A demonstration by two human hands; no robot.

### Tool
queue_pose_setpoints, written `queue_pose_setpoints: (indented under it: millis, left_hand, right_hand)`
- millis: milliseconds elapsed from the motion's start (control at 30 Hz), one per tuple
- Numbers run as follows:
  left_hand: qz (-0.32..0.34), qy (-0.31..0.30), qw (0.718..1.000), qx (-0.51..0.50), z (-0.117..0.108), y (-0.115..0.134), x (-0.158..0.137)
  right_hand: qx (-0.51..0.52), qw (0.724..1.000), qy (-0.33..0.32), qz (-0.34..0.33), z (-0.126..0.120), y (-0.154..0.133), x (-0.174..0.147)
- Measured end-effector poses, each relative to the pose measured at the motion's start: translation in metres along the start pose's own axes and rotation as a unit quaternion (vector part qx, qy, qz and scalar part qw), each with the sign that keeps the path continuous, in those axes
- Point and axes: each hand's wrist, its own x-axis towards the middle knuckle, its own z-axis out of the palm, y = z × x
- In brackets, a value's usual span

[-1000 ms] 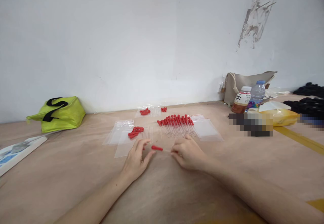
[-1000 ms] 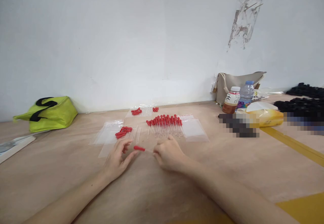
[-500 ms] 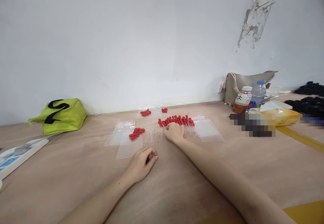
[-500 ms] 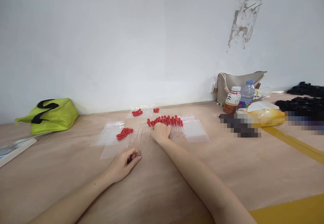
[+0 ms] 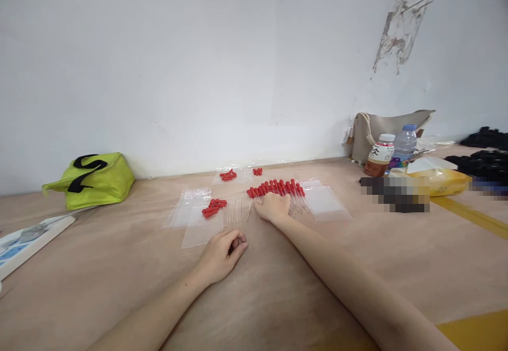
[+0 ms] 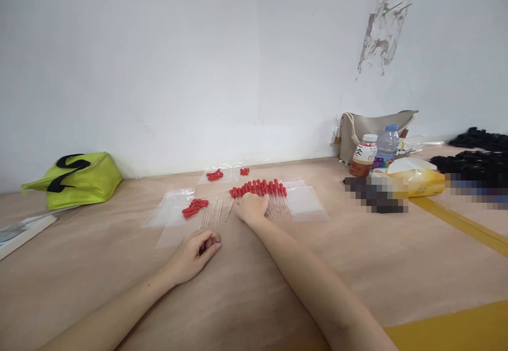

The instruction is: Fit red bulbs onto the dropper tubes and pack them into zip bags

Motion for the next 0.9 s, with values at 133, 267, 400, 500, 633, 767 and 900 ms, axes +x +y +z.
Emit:
queue_pose_setpoints:
  millis: [133, 267, 400, 500, 633, 767, 900]
  left_hand:
    - [-0.006, -0.002, 1.0, -0.001, 0.002, 0.002, -0.001]
    - [-0.035, 0.022, 0.999, -0.009, -0.001, -0.002, 0.002]
    - [-0.076, 0.145, 0.983, 0.086, -0.024, -0.03, 0.012]
    - [-0.145, 0.17, 0.964, 0.144, -0.041, -0.06, 0.017]
    - [-0.159, 0.159, 0.963, 0.146, -0.042, -0.084, 0.019]
    - [-0.151, 0.157, 0.964, 0.15, -0.031, -0.089, 0.022]
    - [-0.139, 0.166, 0.964, 0.157, -0.029, -0.089, 0.023]
  right_hand:
    - [0.033, 0.997, 0.025, -0.062, 0.002, -0.002, -0.006]
    - [0.038, 0.993, 0.012, -0.107, 0.007, -0.02, -0.011]
    - [0.002, 0.996, -0.027, -0.086, 0.011, -0.038, -0.008]
    - [-0.018, 0.996, -0.071, -0.057, 0.011, -0.047, -0.002]
    - [-0.031, 0.994, -0.096, -0.048, 0.012, -0.055, 0.005]
    - [-0.042, 0.991, -0.11, -0.055, 0.015, -0.061, 0.008]
    - [-0.044, 0.991, -0.111, -0.062, 0.012, -0.065, 0.004]
